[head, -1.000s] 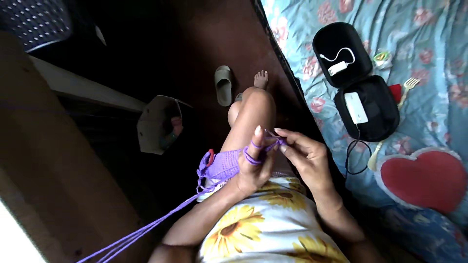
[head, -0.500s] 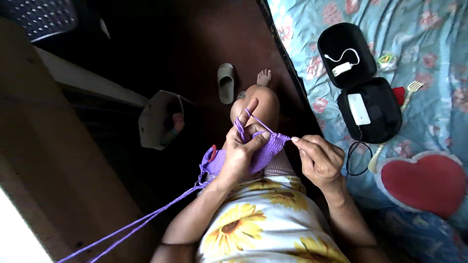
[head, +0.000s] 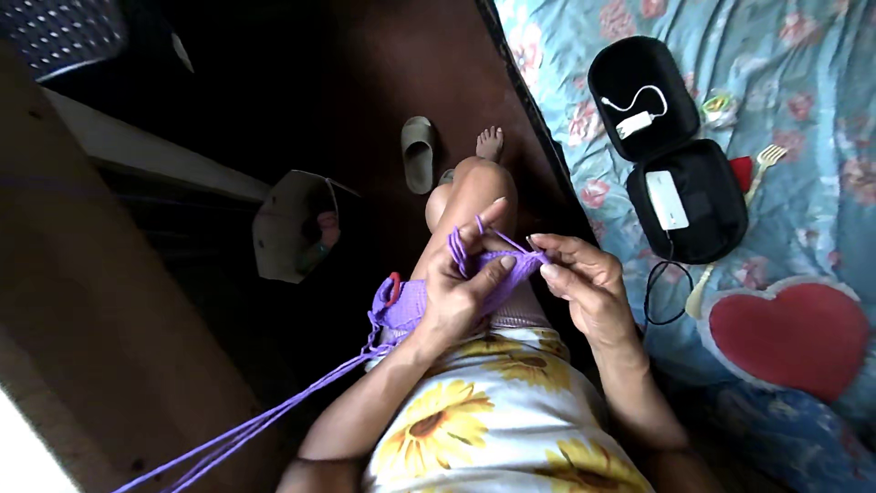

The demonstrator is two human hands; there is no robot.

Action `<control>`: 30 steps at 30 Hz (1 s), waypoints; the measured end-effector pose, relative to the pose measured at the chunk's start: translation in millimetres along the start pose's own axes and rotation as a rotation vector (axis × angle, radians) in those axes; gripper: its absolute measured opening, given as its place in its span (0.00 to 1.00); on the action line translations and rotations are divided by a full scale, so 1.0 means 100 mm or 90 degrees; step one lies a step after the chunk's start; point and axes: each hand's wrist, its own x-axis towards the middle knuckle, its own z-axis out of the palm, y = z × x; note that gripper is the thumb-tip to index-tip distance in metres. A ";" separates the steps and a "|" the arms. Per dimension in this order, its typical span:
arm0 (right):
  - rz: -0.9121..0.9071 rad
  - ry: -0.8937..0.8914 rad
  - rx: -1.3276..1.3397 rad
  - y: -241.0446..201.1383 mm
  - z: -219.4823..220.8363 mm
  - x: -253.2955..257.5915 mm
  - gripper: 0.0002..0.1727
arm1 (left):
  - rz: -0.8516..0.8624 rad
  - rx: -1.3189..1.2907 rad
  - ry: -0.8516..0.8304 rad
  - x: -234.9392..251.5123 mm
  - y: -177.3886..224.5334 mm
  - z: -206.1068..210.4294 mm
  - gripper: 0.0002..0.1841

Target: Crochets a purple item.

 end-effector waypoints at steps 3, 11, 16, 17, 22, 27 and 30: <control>-0.007 0.008 -0.016 0.02 -0.01 0.02 0.16 | -0.099 -0.074 0.041 0.02 0.04 -0.03 0.29; -0.151 0.050 -0.356 -0.03 0.02 0.03 0.15 | -0.149 -0.074 0.054 0.05 0.05 -0.04 0.31; -0.191 0.056 -0.483 -0.03 0.04 0.05 0.18 | -0.136 -0.046 0.053 0.05 0.03 -0.02 0.32; -0.204 0.047 -0.500 -0.03 0.03 0.06 0.18 | -0.136 -0.041 0.056 0.05 0.03 -0.02 0.32; -0.258 -0.017 -0.510 -0.01 -0.06 0.10 0.20 | -0.177 -0.058 0.070 0.05 0.06 -0.03 0.33; -0.295 -0.035 -0.512 0.00 -0.20 0.12 0.19 | -0.250 -0.137 0.098 0.07 0.08 -0.04 0.27; -0.311 -0.045 -0.550 0.00 -0.23 0.11 0.20 | -0.281 -0.166 0.107 0.09 0.09 -0.04 0.26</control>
